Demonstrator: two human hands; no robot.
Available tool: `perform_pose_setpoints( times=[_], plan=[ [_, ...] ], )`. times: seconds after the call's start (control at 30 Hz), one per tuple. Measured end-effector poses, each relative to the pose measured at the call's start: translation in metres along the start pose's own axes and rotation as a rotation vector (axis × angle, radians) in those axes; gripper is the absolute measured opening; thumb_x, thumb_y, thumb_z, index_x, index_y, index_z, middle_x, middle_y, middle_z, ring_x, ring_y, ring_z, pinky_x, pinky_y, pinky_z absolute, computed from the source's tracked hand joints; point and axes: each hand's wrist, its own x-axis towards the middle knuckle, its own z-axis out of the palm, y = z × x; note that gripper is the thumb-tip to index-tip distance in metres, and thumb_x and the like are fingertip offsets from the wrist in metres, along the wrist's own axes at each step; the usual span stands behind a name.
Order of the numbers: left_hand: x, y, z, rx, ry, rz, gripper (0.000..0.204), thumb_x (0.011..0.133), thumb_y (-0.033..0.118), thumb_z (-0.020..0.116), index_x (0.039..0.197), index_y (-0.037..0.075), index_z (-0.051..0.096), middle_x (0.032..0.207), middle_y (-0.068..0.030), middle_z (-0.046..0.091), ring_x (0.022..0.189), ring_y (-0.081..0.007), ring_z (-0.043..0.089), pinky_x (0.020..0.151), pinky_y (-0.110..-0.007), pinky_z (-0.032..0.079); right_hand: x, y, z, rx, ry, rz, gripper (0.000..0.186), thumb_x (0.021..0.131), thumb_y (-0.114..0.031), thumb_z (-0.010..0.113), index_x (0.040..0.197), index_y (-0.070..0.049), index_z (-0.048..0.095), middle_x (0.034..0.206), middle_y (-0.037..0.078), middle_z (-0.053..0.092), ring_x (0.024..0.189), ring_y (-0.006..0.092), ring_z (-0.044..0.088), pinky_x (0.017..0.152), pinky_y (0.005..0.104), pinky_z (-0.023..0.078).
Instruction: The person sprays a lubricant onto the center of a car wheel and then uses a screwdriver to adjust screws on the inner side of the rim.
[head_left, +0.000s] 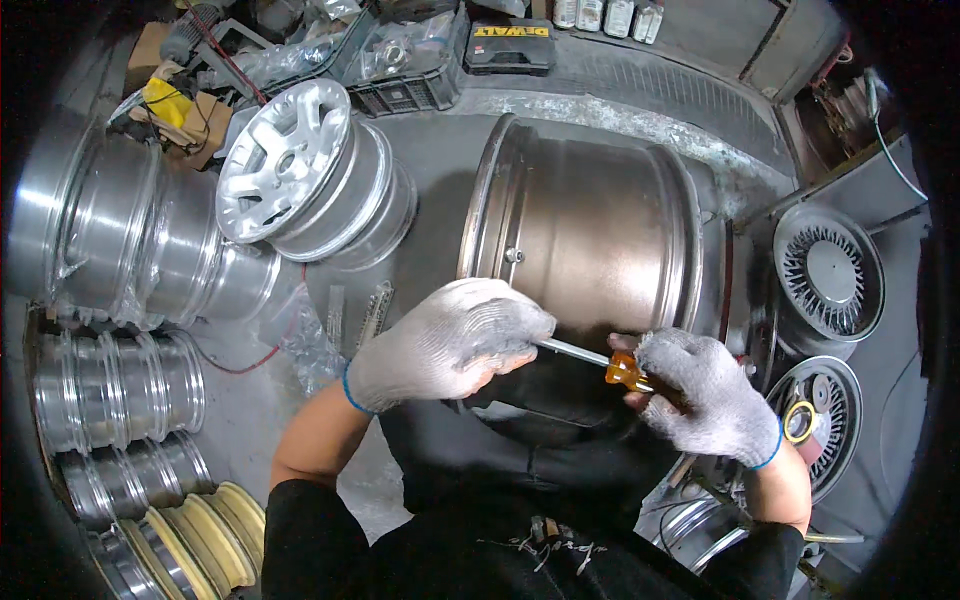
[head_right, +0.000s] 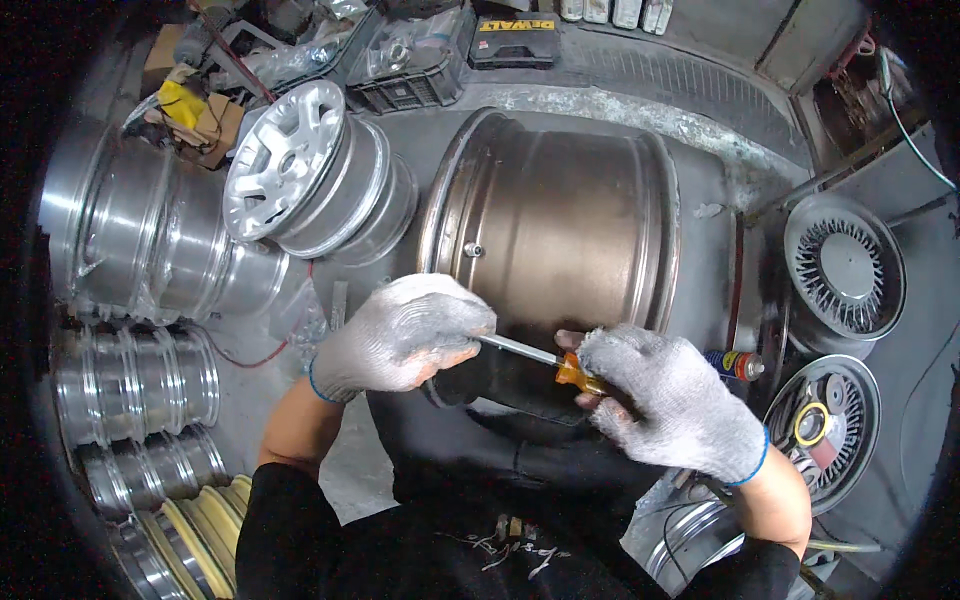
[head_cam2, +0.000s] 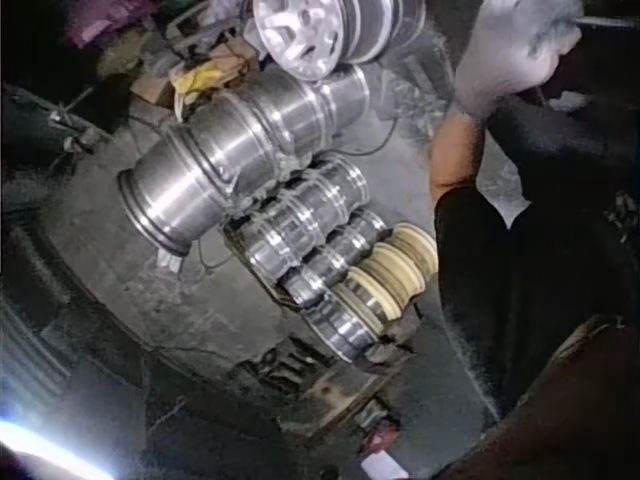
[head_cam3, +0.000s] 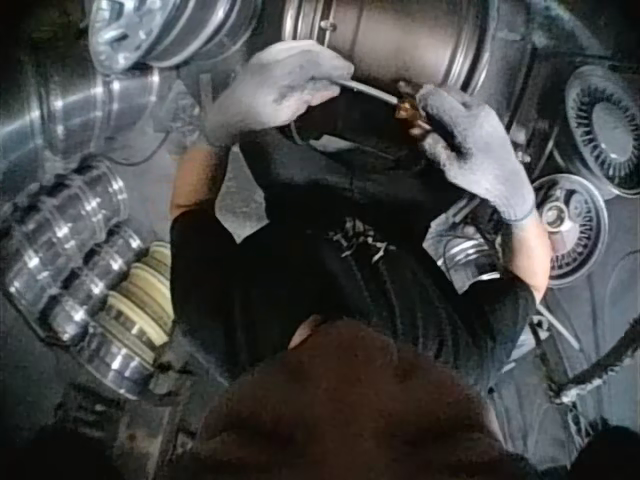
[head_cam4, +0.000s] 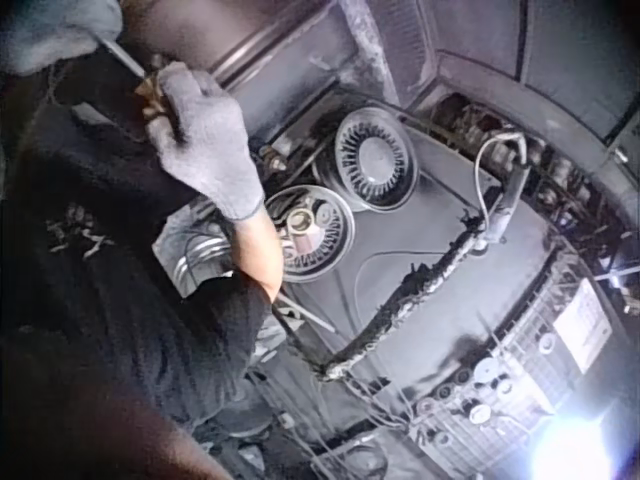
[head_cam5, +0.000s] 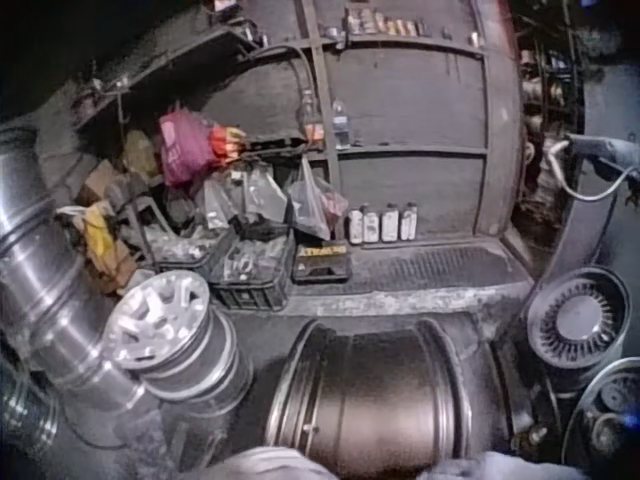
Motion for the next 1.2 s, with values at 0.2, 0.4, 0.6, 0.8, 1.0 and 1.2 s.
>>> perform_pose_setpoints(
  times=[0.2, 0.4, 0.6, 0.8, 1.0, 1.2],
  plan=[
    [0.024, 0.001, -0.004, 0.169, -0.023, 0.05, 0.044, 0.075, 0.004, 0.078, 0.118, 0.006, 0.069, 0.113, -0.0143, 0.068, 0.111, -0.0318, 0.063, 0.097, -0.042, 0.048, 0.018, -0.011, 0.002, -0.413, 0.136, -0.068, 0.038, 0.077, -0.011, 0.075, 0.111, -0.004, 0.061, 0.096, 0.015, 0.065, 0.086, 0.0363, 0.067, 0.072, 0.045, 0.055],
    [0.029, -0.043, -0.058, 0.487, 0.118, 0.123, 0.028, 0.09, 0.021, 0.067, 0.115, 0.006, 0.07, 0.125, -0.0122, 0.068, 0.129, -0.0342, 0.056, 0.112, -0.048, 0.04, 0.028, 0.003, -0.015, -0.524, 0.183, -0.029, 0.04, 0.076, -0.012, 0.075, 0.113, -0.004, 0.063, 0.096, 0.016, 0.067, 0.086, 0.0376, 0.067, 0.074, 0.0455, 0.054],
    [0.037, -0.061, -0.051, 0.487, 0.085, 0.095, 0.022, 0.089, 0.015, 0.066, 0.109, 0.007, 0.071, 0.116, -0.0108, 0.07, 0.129, -0.0317, 0.056, 0.119, -0.049, 0.032, 0.048, 0.013, -0.014, -0.538, 0.138, -0.02, 0.037, 0.078, -0.012, 0.073, 0.112, -0.003, 0.062, 0.096, 0.019, 0.066, 0.09, 0.0405, 0.066, 0.077, 0.0465, 0.054],
    [0.036, -0.067, -0.044, 0.439, 0.134, 0.133, 0.02, 0.09, 0.013, 0.065, 0.108, 0.007, 0.07, 0.113, -0.0102, 0.07, 0.128, -0.0316, 0.057, 0.118, -0.05, 0.033, 0.054, 0.015, -0.013, -0.58, 0.148, -0.115, 0.036, 0.08, -0.014, 0.072, 0.112, -0.004, 0.061, 0.1, 0.018, 0.066, 0.092, 0.0399, 0.066, 0.078, 0.0473, 0.054],
    [0.039, -0.059, -0.04, 0.332, 0.135, 0.132, 0.028, 0.084, 0.021, 0.074, 0.109, 0.009, 0.072, 0.115, -0.0099, 0.069, 0.127, -0.0359, 0.056, 0.117, -0.053, 0.032, 0.062, -0.002, -0.019, -0.698, 0.048, -0.087, 0.035, 0.081, -0.015, 0.071, 0.113, -0.003, 0.061, 0.097, 0.019, 0.066, 0.09, 0.0413, 0.066, 0.077, 0.048, 0.054],
    [0.039, -0.047, -0.022, 0.448, 0.13, 0.043, 0.039, 0.072, 0.03, 0.085, 0.104, 0.012, 0.074, 0.115, -0.0135, 0.068, 0.125, -0.0368, 0.056, 0.113, -0.053, 0.035, 0.081, 0.002, -0.04, -0.35, -0.042, 0.058, 0.031, 0.081, -0.015, 0.071, 0.106, -0.001, 0.06, 0.081, 0.027, 0.063, 0.084, 0.0471, 0.064, 0.071, 0.0517, 0.051]
  ],
)
